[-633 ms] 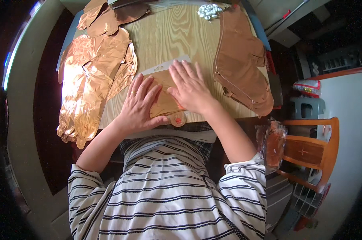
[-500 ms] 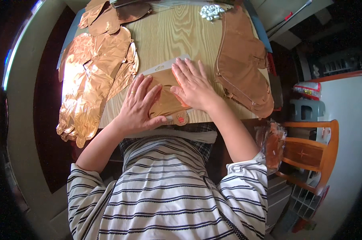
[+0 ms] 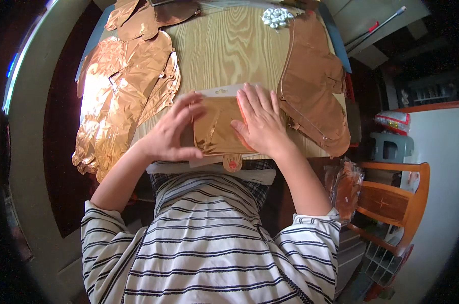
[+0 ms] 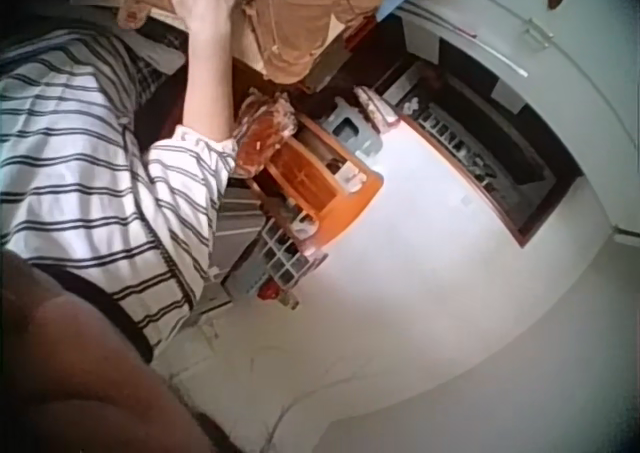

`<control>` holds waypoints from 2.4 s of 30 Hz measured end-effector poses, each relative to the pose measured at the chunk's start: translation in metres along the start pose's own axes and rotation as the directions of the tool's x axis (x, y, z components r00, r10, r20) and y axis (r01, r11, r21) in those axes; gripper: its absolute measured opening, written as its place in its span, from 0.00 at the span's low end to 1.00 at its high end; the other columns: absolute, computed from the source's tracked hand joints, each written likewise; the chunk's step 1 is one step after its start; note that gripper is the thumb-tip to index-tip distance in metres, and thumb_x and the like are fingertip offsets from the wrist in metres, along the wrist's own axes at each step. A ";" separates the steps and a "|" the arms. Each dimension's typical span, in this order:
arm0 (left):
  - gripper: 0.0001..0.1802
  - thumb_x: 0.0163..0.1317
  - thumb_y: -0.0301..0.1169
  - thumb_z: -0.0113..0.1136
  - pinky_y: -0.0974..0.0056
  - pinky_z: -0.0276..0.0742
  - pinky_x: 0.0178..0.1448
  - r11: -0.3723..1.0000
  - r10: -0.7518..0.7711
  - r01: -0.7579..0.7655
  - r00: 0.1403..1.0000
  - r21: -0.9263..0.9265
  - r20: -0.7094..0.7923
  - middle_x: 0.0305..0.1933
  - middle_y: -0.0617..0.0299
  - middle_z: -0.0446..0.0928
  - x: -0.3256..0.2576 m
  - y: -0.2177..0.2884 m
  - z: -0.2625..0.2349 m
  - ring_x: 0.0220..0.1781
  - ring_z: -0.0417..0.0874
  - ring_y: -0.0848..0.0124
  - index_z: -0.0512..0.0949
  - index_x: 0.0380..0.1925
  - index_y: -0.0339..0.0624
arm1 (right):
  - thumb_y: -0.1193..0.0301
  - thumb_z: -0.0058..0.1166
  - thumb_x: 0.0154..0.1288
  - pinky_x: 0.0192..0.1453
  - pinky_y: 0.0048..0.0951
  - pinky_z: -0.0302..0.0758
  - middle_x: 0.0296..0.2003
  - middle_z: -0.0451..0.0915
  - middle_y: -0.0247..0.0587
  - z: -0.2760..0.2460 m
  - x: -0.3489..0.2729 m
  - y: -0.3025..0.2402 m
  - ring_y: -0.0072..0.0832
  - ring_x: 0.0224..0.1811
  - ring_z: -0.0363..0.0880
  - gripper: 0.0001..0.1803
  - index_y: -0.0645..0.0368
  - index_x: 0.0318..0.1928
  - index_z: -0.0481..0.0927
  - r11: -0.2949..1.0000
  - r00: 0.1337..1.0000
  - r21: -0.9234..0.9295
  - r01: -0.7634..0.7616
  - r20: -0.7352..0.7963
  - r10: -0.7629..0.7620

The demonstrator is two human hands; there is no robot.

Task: Folding metallic balloons and placing them onto cardboard backer cards for packaging.

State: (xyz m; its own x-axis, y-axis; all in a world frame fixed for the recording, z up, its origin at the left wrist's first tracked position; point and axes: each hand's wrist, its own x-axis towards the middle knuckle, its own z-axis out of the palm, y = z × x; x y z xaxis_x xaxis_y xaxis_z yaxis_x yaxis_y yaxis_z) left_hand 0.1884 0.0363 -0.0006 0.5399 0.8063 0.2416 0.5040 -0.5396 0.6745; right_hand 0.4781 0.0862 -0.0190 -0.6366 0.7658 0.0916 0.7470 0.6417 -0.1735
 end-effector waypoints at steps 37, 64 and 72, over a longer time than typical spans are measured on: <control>0.15 0.75 0.27 0.57 0.73 0.74 0.40 0.714 -0.523 0.517 0.842 -0.473 0.131 0.34 0.70 0.79 0.055 -0.013 -0.008 0.35 0.77 0.83 0.78 0.59 0.36 | 0.68 0.59 0.71 0.60 0.41 0.76 0.50 0.84 0.47 -0.024 0.041 0.026 0.44 0.56 0.79 0.14 0.59 0.54 0.83 0.869 0.993 0.488 0.078 -0.112 -0.027; 0.16 0.78 0.24 0.48 0.73 0.70 0.31 0.730 -0.593 0.480 0.798 -0.487 -0.104 0.30 0.70 0.73 0.043 -0.005 0.007 0.28 0.73 0.85 0.74 0.62 0.35 | 0.67 0.64 0.71 0.42 0.23 0.77 0.37 0.85 0.33 -0.055 0.028 0.048 0.17 0.37 0.81 0.16 0.66 0.51 0.82 0.285 0.858 0.810 -0.512 0.499 0.123; 0.15 0.79 0.24 0.48 0.74 0.68 0.32 0.783 -0.571 0.435 0.787 -0.445 -0.235 0.31 0.70 0.73 0.034 0.002 0.017 0.28 0.72 0.85 0.74 0.62 0.35 | 0.65 0.63 0.73 0.32 0.25 0.77 0.27 0.84 0.37 -0.070 -0.067 -0.029 0.19 0.27 0.81 0.14 0.66 0.42 0.83 0.564 0.868 0.690 -0.455 0.201 0.454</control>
State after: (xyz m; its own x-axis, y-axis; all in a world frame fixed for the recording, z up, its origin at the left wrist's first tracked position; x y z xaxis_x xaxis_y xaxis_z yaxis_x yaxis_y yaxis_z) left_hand 0.2187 0.0586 -0.0032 -0.0217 0.9993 -0.0309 0.3292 0.0363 0.9436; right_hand 0.5124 0.0186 0.0483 -0.2519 0.9475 -0.1967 0.5784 -0.0156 -0.8156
